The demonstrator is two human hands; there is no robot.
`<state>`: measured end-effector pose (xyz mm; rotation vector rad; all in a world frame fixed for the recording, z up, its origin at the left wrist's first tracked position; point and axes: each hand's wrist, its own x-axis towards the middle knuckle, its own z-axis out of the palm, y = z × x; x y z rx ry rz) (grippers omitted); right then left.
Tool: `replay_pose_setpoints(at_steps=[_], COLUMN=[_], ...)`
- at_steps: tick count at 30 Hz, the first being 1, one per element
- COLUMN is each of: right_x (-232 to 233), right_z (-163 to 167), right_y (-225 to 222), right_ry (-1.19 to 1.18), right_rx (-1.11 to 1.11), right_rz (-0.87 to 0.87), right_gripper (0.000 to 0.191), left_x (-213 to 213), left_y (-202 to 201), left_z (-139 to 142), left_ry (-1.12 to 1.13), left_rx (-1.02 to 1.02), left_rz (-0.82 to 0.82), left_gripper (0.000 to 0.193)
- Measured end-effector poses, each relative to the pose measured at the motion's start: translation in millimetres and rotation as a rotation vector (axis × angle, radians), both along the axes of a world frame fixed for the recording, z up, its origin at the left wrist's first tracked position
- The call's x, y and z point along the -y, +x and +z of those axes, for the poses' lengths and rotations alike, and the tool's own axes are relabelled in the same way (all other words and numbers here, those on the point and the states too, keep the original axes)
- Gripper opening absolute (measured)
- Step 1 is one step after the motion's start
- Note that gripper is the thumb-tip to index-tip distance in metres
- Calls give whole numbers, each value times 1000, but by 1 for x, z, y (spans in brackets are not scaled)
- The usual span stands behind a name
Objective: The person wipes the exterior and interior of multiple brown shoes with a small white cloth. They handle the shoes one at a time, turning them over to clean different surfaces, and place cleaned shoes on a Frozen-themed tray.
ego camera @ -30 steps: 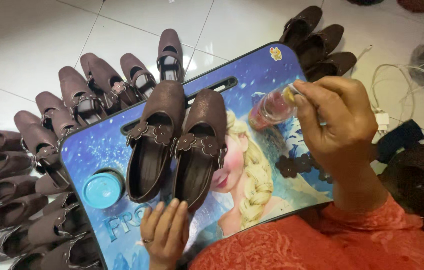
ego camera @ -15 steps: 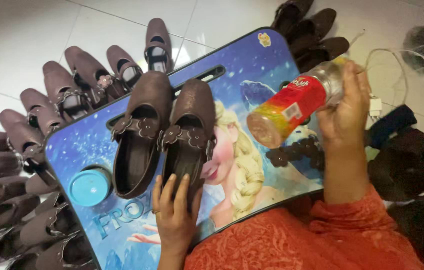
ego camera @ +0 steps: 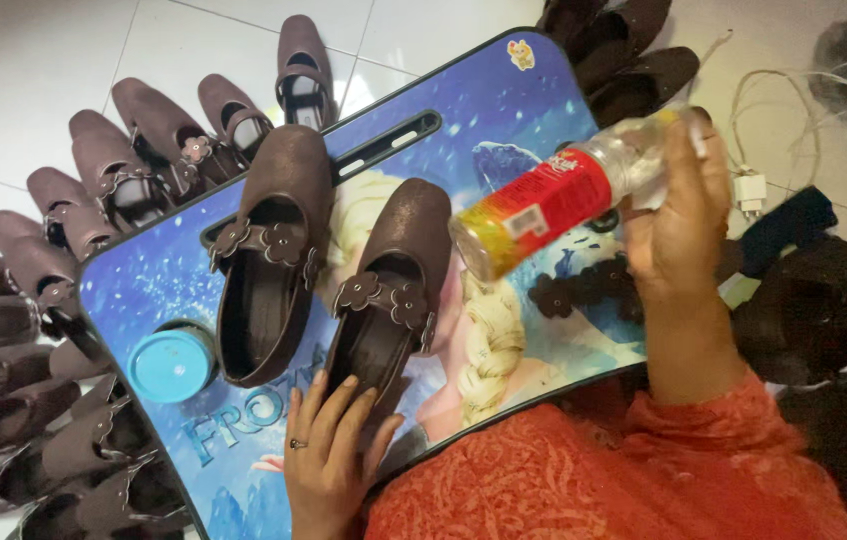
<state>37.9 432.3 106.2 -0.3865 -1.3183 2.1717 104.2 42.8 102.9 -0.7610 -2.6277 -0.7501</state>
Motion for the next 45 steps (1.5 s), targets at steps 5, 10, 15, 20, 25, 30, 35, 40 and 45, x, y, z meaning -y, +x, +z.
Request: replay_pose_setpoints(at_steps=[5,10,15,20,25,30,35,40,45], right_x=[-2,29,34,30,59,123,154,167,160], right_z=[35,52,66,62,71,44,2,-10,-10], right_y=[-19,-41,-34,-19,-3,11,5,4,-1], right_ry=[1103,1588,1707,1417,1358,955,893,1149,1423], right_rx=[-226,-237,-162,18,-44,50,155,15,-310], right_rz=[-226,-49,-90,32,7,453,497,365,434], right_gripper=[37,31,26,32,25,17,23,26,31], left_x=[-14,-36,-55,-62,-55,-52,-48,-48,-44], left_y=[-1,-17,-45,-62,-71,-79,-82,-85,-88], left_z=[37,58,57,44,20,-6,-22,-27,-27], left_ry=[84,190,71,37,453,1076,1086,1098,1273], left_rx=[59,301,369,613,856,1201,1239,1258,1340], left_rz=[38,46,74,123,132,75,102,118,98], left_gripper=[40,36,42,43,34,32,33,33,36])
